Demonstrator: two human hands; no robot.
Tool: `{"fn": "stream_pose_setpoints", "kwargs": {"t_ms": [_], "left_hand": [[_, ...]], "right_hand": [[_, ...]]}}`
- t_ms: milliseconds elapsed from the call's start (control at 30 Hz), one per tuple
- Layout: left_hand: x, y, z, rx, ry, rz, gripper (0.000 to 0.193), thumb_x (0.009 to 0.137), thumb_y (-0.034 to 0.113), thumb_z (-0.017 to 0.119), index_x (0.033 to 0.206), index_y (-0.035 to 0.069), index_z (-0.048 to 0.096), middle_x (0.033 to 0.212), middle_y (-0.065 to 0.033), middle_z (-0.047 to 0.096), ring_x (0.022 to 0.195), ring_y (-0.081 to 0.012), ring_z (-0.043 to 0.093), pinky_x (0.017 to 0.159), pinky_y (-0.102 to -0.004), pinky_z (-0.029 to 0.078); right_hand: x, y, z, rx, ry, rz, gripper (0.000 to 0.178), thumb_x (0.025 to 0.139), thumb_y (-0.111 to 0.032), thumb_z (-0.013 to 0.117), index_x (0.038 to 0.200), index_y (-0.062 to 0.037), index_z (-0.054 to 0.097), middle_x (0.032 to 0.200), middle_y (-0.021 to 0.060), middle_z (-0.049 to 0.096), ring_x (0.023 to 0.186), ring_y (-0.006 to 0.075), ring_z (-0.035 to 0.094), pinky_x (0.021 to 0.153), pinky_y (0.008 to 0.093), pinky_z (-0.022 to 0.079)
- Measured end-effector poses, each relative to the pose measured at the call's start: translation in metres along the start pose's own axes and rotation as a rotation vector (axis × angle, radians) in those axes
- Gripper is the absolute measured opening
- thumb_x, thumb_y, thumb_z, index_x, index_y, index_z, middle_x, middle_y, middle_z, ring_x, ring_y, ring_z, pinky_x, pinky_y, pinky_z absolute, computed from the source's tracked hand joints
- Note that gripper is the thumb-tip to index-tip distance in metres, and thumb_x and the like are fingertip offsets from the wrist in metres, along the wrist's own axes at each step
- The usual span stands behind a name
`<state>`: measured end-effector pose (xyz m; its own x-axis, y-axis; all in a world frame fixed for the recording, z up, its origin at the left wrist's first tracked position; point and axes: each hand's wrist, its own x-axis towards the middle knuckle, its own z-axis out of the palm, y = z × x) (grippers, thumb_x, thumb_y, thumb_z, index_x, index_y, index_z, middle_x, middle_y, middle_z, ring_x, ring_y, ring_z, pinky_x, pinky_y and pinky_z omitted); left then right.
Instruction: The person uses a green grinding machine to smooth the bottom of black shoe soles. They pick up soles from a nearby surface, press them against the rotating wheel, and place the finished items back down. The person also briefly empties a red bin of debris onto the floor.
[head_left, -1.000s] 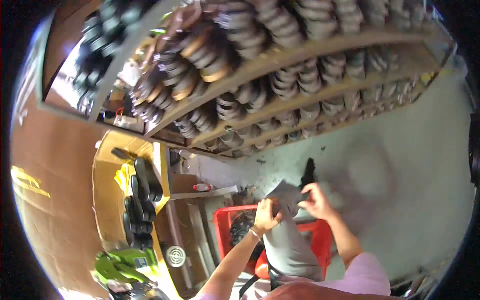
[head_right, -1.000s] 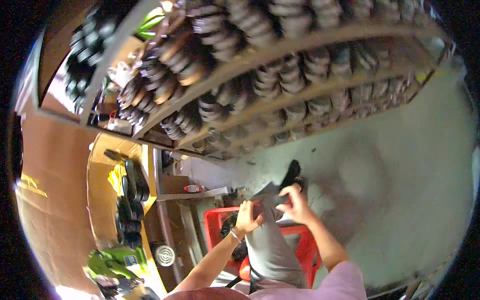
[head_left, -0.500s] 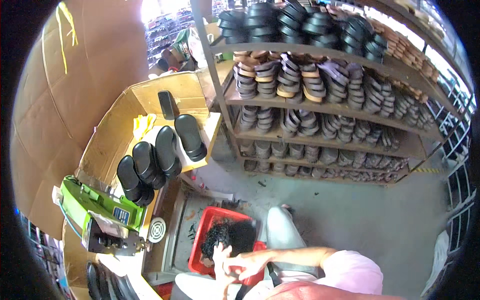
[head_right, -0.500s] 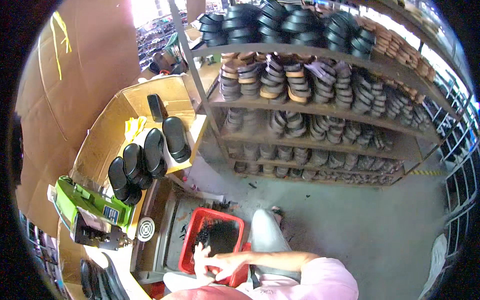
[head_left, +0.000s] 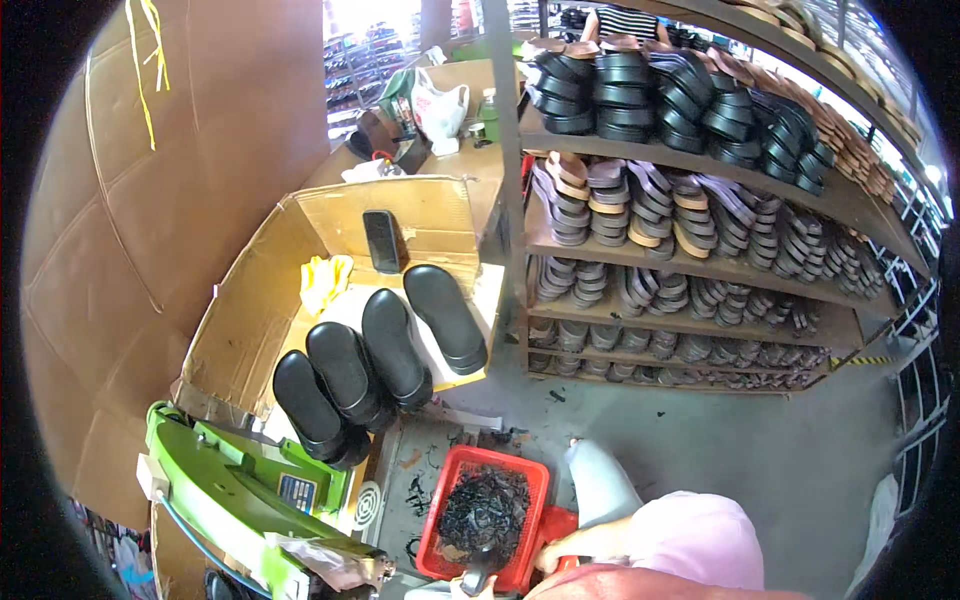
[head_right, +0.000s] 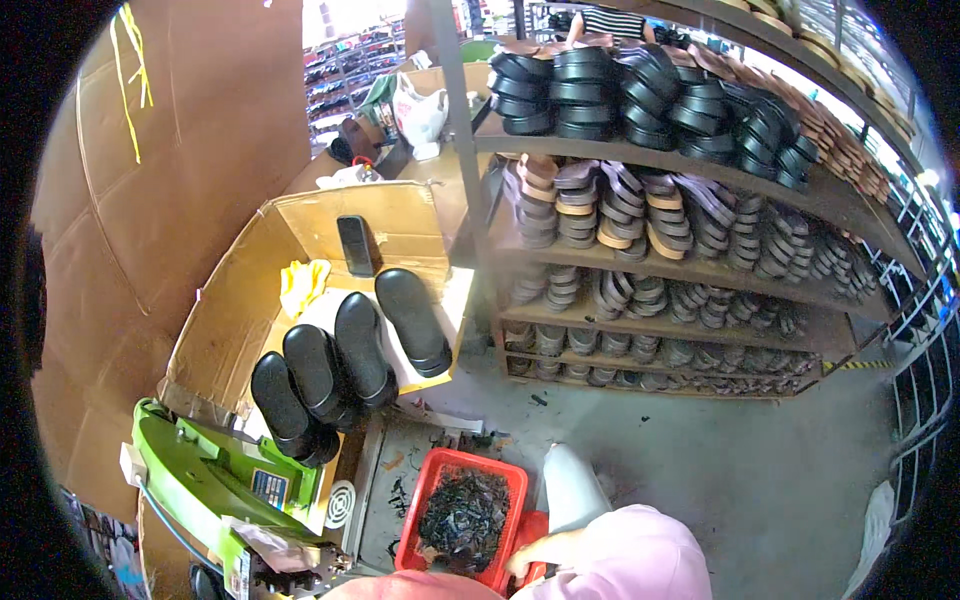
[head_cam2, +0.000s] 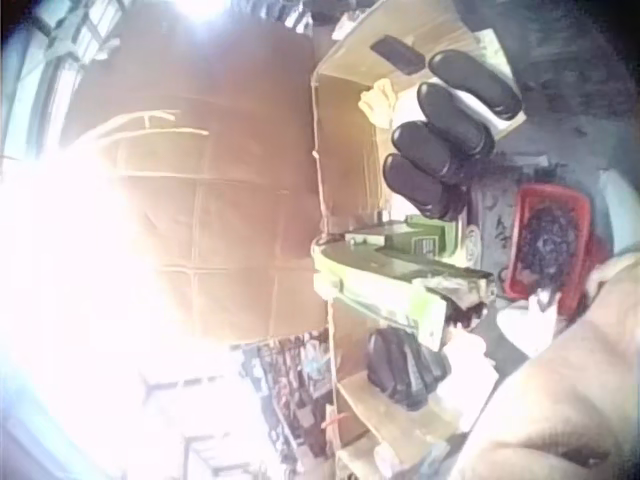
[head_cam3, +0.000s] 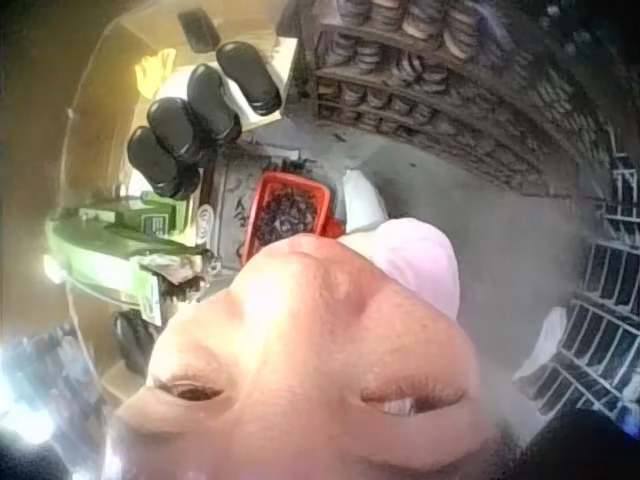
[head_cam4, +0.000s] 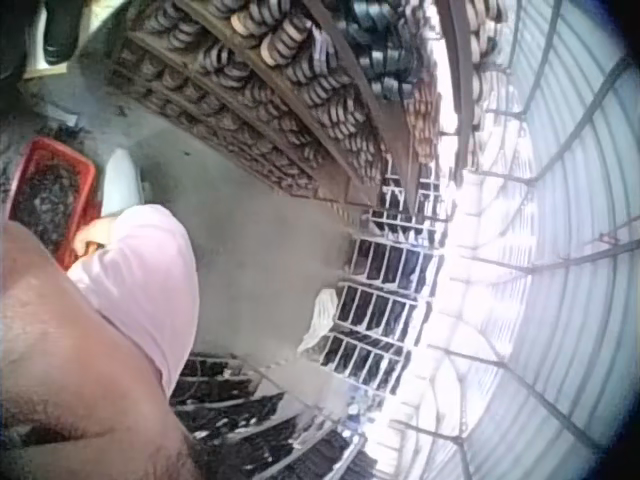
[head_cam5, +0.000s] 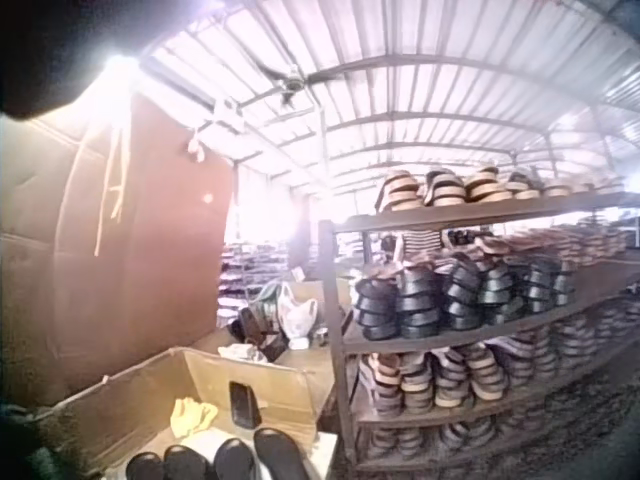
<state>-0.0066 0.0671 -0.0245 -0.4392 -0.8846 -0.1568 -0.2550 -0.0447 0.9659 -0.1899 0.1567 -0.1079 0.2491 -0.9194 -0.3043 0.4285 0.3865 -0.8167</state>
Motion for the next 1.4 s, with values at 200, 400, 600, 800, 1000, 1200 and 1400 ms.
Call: {"fn": "stream_pose_setpoints", "kwargs": {"t_ms": [200, 400, 600, 800, 1000, 1200, 1400], "left_hand": [[0.008, 0.021, -0.003, -0.078, 0.125, -0.055, 0.062, 0.083, 0.031, 0.069, 0.132, 0.0, 0.047, 0.128, -0.0209, 0.053, 0.117, -0.0362, 0.048, 0.099, -0.0497, 0.04], [-0.021, 0.009, -0.002, -0.213, 0.299, -0.012, 0.058, 0.084, 0.024, 0.069, 0.131, -0.001, 0.048, 0.125, -0.0206, 0.055, 0.112, -0.0344, 0.053, 0.096, -0.0477, 0.045], [-0.08, -0.008, -0.01, -0.37, 0.517, -0.004, 0.054, 0.084, 0.017, 0.07, 0.129, -0.003, 0.048, 0.122, -0.0204, 0.057, 0.107, -0.0325, 0.058, 0.092, -0.0457, 0.049], [-0.111, 0.021, -0.042, -0.681, 0.584, 0.096, 0.043, 0.085, 0.008, 0.07, 0.122, -0.003, 0.051, 0.114, -0.0175, 0.061, 0.096, -0.0282, 0.063, 0.085, -0.0433, 0.054], [-0.111, 0.039, -0.042, -0.812, 0.448, 0.32, 0.038, 0.08, 0.001, 0.077, 0.115, -0.001, 0.061, 0.108, -0.007, 0.066, 0.093, -0.015, 0.063, 0.083, -0.028, 0.052], [-0.098, 0.053, -0.062, -0.96, 0.356, 0.484, 0.054, 0.076, 0.004, 0.081, 0.118, 0.001, 0.048, 0.111, -0.0095, 0.064, 0.099, -0.0147, 0.062, 0.088, -0.029, 0.051], [-0.048, 0.063, -0.038, -0.696, 0.246, 0.361, 0.045, 0.076, -0.001, 0.079, 0.113, 0.0, 0.053, 0.109, -0.0102, 0.064, 0.099, -0.0154, 0.062, 0.087, -0.0289, 0.051]], "right_hand": [[0.041, -0.017, -0.02, -0.394, 0.012, 0.118, 0.012, 0.08, -0.016, 0.066, 0.086, -0.0071, 0.06, 0.072, -0.0005, 0.06, 0.061, 0.0113, 0.054, 0.053, 0.0278, 0.043], [0.076, 0.018, -0.024, -0.808, -0.05, 0.179, 0.008, 0.079, -0.014, 0.064, 0.082, -0.0074, 0.06, 0.07, -0.0008, 0.06, 0.059, 0.0111, 0.054, 0.052, 0.0286, 0.042], [0.09, 0.064, -0.026, -1.539, -0.15, 0.157, 0.005, 0.078, -0.012, 0.062, 0.079, -0.0076, 0.059, 0.068, -0.001, 0.059, 0.058, 0.0109, 0.054, 0.05, 0.0294, 0.041], [0.022, -0.037, 0.029, -0.089, -0.317, -0.074, 0.045, 0.093, -0.023, 0.058, 0.134, -0.0052, 0.051, 0.123, 0.0103, 0.062, 0.114, 0.0206, 0.059, 0.093, 0.0373, 0.049], [-0.022, -0.049, 0.039, -0.578, -0.041, 0.039, 0.068, 0.063, -0.004, 0.083, 0.125, 0.0023, 0.056, 0.116, 0.0079, 0.064, 0.107, 0.0159, 0.059, 0.096, 0.0324, 0.046], [-0.011, -0.039, 0.042, -0.205, 0.043, -0.043, 0.057, 0.067, 0.014, 0.07, 0.121, 0.0004, 0.057, 0.116, 0.0073, 0.064, 0.11, 0.0177, 0.06, 0.096, 0.0317, 0.048], [0.006, -0.007, 0.027, 0.269, 0.043, -0.008, 0.062, 0.081, 0.0, 0.072, 0.135, -0.0067, 0.042, 0.127, 0.0104, 0.054, 0.116, 0.0279, 0.056, 0.097, 0.0459, 0.051]]}}
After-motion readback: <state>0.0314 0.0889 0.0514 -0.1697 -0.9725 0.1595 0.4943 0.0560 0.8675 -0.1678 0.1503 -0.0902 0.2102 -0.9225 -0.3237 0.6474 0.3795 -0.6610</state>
